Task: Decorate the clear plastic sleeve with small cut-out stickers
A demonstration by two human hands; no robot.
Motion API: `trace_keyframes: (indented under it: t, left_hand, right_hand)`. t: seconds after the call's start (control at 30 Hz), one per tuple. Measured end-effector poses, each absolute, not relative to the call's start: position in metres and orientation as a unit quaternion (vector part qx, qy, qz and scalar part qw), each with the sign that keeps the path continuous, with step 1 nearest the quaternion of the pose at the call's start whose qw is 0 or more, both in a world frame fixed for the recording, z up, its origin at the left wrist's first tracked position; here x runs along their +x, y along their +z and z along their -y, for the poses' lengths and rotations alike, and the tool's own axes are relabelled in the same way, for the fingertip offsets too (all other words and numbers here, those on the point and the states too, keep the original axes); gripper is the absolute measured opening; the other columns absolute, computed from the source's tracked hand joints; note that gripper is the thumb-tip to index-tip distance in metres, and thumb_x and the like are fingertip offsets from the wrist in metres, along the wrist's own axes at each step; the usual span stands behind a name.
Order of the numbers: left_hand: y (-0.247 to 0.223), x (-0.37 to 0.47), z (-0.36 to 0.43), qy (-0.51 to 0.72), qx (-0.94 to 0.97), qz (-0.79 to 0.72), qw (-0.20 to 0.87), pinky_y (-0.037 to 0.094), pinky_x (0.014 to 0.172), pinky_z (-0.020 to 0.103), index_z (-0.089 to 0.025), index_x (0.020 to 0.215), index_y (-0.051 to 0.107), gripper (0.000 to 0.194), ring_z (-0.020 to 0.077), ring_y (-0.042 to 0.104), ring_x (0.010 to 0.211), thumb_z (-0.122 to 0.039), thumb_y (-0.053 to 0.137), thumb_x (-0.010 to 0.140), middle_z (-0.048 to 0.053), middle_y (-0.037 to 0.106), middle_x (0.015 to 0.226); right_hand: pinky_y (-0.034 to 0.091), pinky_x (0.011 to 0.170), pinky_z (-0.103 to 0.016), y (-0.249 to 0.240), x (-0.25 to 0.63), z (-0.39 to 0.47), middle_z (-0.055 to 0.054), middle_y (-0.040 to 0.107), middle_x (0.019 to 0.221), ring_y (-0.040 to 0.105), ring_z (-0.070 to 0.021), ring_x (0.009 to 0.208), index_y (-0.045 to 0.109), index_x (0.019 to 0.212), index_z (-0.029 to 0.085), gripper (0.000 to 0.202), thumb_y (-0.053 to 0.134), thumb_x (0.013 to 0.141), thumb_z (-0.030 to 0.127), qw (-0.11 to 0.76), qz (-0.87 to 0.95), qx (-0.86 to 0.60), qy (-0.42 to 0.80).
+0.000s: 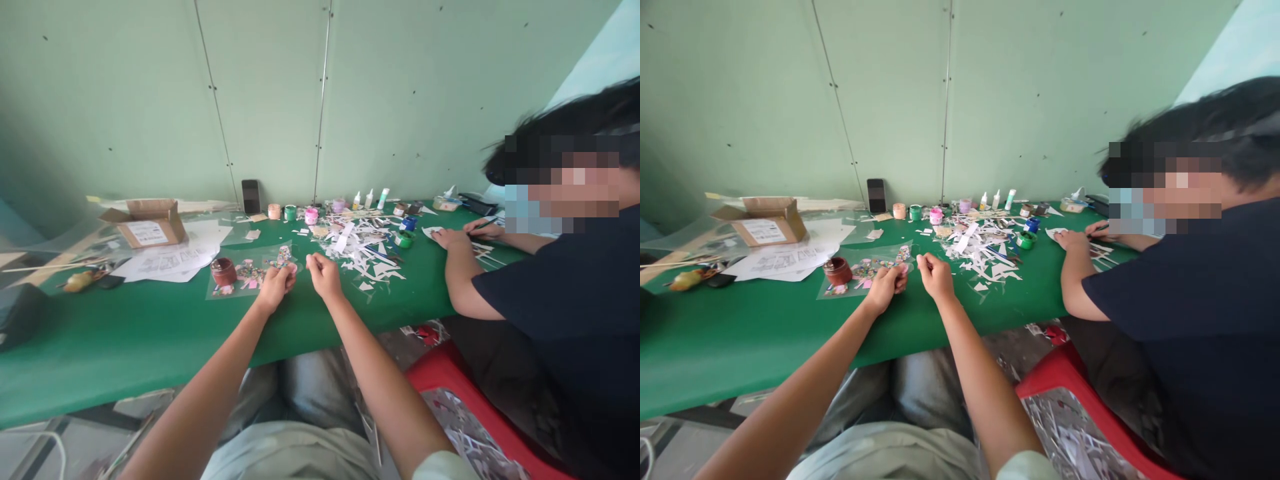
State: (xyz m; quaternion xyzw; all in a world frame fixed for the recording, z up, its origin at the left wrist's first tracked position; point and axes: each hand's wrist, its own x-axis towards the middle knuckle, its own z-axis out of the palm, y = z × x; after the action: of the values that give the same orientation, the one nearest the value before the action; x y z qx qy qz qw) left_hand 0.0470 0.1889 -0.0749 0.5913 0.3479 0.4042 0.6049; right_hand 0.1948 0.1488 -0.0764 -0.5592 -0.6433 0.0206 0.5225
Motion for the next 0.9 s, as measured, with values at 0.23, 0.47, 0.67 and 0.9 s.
trace_keyframes:
  t: [0.23, 0.47, 0.67, 0.9]
  left_hand:
    - [-0.075, 0.047, -0.189, 0.426, 0.595, -0.347, 0.586, 0.048, 0.050, 0.022, -0.013, 0.093, 0.064, 0.030, 0.0077, 0.054, 0.054, -0.042, 0.058, 0.099, -0.003, 0.061, 0.073]
    - [-0.075, 0.046, -0.184, 0.410, 0.604, -0.317, 0.605, 0.046, 0.048, 0.021, -0.013, 0.086, 0.063, 0.030, 0.0068, 0.050, 0.050, -0.041, 0.059, 0.099, -0.005, 0.057, 0.066]
    - [-0.077, 0.045, -0.185, 0.388, 0.595, -0.308, 0.632, 0.053, 0.056, 0.024, -0.013, 0.099, 0.065, 0.028, 0.0098, 0.059, 0.062, -0.040, 0.059, 0.099, 0.000, 0.065, 0.082]
    - [-0.077, 0.049, -0.187, 0.375, 0.565, -0.319, 0.662, 0.059, 0.070, 0.032, -0.014, 0.113, 0.065, 0.029, 0.0158, 0.067, 0.081, -0.038, 0.061, 0.097, 0.006, 0.069, 0.103]
  right_hand:
    - [0.028, 0.058, -0.027, -0.076, 0.184, -0.150, -0.003, 0.064, 0.066, 0.054, -0.0179, 0.061, 0.055, 0.071, 0.023, 0.016, 0.057, 0.087, 0.022, 0.422, 0.662, -0.619, -0.021]
    - [0.029, 0.060, -0.029, -0.069, 0.181, -0.148, -0.007, 0.073, 0.080, 0.063, -0.0212, 0.069, 0.065, 0.088, 0.021, 0.012, 0.054, 0.093, 0.018, 0.329, 0.666, -0.668, -0.041]
    - [0.029, 0.061, -0.028, -0.063, 0.179, -0.143, -0.008, 0.076, 0.086, 0.067, -0.0214, 0.076, 0.066, 0.096, 0.020, 0.016, 0.050, 0.095, 0.018, 0.276, 0.669, -0.689, -0.049]
    - [0.031, 0.062, -0.027, -0.056, 0.179, -0.138, -0.009, 0.078, 0.091, 0.070, -0.0218, 0.082, 0.066, 0.105, 0.018, 0.021, 0.047, 0.098, 0.019, 0.229, 0.671, -0.704, -0.044]
